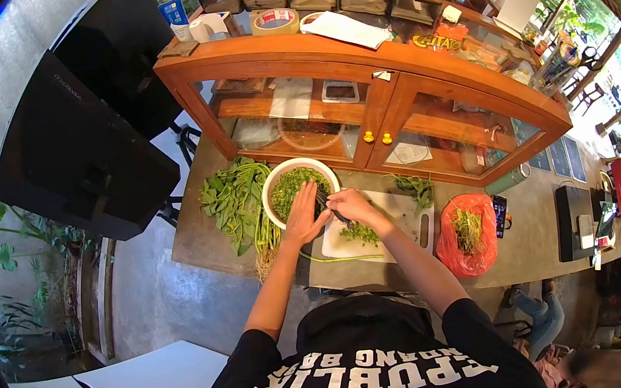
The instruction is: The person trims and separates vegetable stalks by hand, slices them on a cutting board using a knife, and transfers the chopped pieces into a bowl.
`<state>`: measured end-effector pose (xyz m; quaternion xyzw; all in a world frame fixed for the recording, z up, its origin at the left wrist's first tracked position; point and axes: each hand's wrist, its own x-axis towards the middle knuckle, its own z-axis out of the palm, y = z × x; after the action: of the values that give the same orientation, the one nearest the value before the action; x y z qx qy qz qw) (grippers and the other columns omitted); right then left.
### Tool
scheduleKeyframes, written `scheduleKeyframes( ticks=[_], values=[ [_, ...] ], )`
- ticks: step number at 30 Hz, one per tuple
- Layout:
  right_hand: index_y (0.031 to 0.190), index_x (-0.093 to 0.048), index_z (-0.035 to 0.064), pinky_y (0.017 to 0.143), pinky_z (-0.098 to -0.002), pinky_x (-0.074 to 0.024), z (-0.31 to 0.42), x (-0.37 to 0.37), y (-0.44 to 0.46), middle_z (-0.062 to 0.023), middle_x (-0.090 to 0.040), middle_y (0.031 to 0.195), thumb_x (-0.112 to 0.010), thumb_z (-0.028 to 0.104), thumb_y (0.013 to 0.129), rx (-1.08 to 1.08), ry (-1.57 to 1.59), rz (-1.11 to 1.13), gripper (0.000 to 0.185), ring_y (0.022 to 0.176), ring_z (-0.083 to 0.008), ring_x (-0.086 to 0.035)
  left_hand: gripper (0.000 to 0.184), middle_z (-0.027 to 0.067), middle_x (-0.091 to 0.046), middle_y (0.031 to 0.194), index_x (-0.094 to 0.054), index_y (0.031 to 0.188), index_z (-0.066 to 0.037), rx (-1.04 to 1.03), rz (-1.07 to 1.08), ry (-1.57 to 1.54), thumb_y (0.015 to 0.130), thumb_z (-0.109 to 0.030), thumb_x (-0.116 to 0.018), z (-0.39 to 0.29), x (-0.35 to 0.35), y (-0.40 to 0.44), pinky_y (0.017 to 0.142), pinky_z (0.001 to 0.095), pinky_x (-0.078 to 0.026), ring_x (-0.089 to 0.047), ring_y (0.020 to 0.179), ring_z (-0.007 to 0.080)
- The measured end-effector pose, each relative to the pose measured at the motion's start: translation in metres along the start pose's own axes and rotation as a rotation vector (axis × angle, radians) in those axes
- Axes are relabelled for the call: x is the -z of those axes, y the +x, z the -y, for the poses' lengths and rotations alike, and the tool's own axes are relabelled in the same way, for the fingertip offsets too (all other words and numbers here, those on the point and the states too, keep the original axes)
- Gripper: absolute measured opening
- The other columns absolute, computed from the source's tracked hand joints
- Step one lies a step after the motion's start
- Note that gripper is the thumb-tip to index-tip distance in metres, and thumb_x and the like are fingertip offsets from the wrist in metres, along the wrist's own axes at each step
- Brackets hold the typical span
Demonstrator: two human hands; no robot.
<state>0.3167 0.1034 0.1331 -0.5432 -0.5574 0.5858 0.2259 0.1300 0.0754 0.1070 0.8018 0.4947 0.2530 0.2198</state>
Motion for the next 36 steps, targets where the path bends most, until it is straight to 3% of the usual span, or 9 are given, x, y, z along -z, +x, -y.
scheduleKeyframes(
  ticks=[5,8,12,21,25,26,30,33,36],
  values=[
    [0.116,-0.066,-0.004,0.049,-0.0276,-0.0485,0.014,0.005,-0.014,-0.0074,-0.069,0.077,-0.063,0.015,0.092,-0.003,0.036,0.036,0.031,0.058,-0.011,-0.062,0.097,0.0242,-0.024,0.155,-0.028,0.147,0.008,0.177,-0.01,0.158,0.084,-0.06,-0.059,0.013,0.006,0.003,0.119,0.0489,-0.017,-0.015,0.146,0.0404],
    [0.112,-0.07,0.0046,0.077,-0.0386,-0.055,0.009,0.005,-0.019,-0.018,-0.072,0.095,-0.068,0.021,0.082,0.227,-0.407,-0.158,0.034,0.083,-0.0294,-0.071,0.104,0.0256,-0.023,0.155,-0.029,0.146,0.01,0.164,-0.027,0.169,0.08,-0.064,-0.062,0.024,0.005,0.004,0.118,0.0494,-0.017,-0.013,0.146,0.0409],
    [0.113,-0.071,0.0071,0.085,-0.04,-0.0534,0.027,0.005,-0.032,-0.0193,-0.071,0.101,-0.068,0.022,0.081,0.235,-0.643,-0.26,0.035,0.094,-0.033,-0.069,0.098,0.0264,-0.02,0.156,-0.024,0.148,0.008,0.12,-0.117,0.162,0.084,-0.056,-0.06,0.011,0.007,0.005,0.118,0.0492,-0.017,-0.012,0.147,0.0412],
    [0.113,-0.068,-0.0006,0.05,-0.0296,-0.0512,0.005,0.006,-0.016,-0.0086,-0.07,0.086,-0.063,0.021,0.09,-0.007,0.002,-0.126,0.032,0.062,-0.0118,-0.063,0.088,0.0214,-0.015,0.159,-0.023,0.151,0.003,0.175,-0.047,0.2,0.091,-0.055,-0.051,0.004,-0.012,-0.013,0.119,0.0487,-0.014,-0.011,0.147,0.0405],
    [0.109,-0.07,0.0006,0.062,-0.0312,-0.0523,-0.016,0.015,-0.016,-0.0094,-0.071,0.083,-0.066,0.019,0.088,0.092,-0.09,-0.191,0.028,0.067,-0.0148,-0.065,0.06,0.0224,-0.031,0.153,-0.045,0.139,0.004,0.156,-0.173,0.206,0.097,-0.039,-0.049,0.006,-0.011,-0.013,0.116,0.0516,-0.022,-0.022,0.142,0.0446],
    [0.108,-0.07,0.001,0.066,-0.0314,-0.0525,-0.029,0.017,-0.014,-0.0096,-0.072,0.083,-0.067,0.018,0.087,0.183,-0.193,-0.234,0.027,0.07,-0.0156,-0.066,0.04,0.0223,-0.051,0.138,-0.056,0.13,0.001,0.049,-0.288,0.29,0.094,-0.015,-0.052,0.008,-0.013,-0.011,0.112,0.0518,-0.03,-0.037,0.135,0.0431],
    [0.107,-0.071,0.0023,0.073,-0.0297,-0.0517,-0.051,0.037,-0.036,-0.0111,-0.073,0.086,-0.071,0.016,0.085,0.16,-0.218,-0.215,0.025,0.076,-0.0147,-0.066,0.052,0.0175,-0.068,0.111,-0.064,0.121,-0.003,0.118,-0.295,0.234,0.072,0.012,-0.057,0.01,-0.01,-0.008,0.107,0.0484,-0.037,-0.053,0.122,0.036],
    [0.107,-0.071,0.0042,0.077,-0.0338,-0.0526,-0.072,0.05,-0.058,-0.0158,-0.073,0.092,-0.069,0.02,0.085,0.153,-0.168,-0.175,0.027,0.083,-0.0238,-0.07,0.05,0.016,-0.067,0.116,-0.066,0.12,-0.004,0.124,-0.352,0.243,0.073,0.011,-0.057,0.003,-0.007,-0.007,0.106,0.0479,-0.038,-0.052,0.124,0.0357],
    [0.107,-0.071,0.0023,0.073,-0.0299,-0.052,-0.102,0.061,-0.074,-0.0102,-0.073,0.086,-0.071,0.017,0.087,0.156,-0.199,-0.171,0.025,0.078,-0.0138,-0.065,0.038,0.0158,-0.065,0.119,-0.065,0.118,-0.002,0.025,-0.402,0.273,0.081,0.005,-0.06,-0.007,-0.005,-0.003,0.1,0.0489,-0.042,-0.053,0.122,0.0373]
  ],
)
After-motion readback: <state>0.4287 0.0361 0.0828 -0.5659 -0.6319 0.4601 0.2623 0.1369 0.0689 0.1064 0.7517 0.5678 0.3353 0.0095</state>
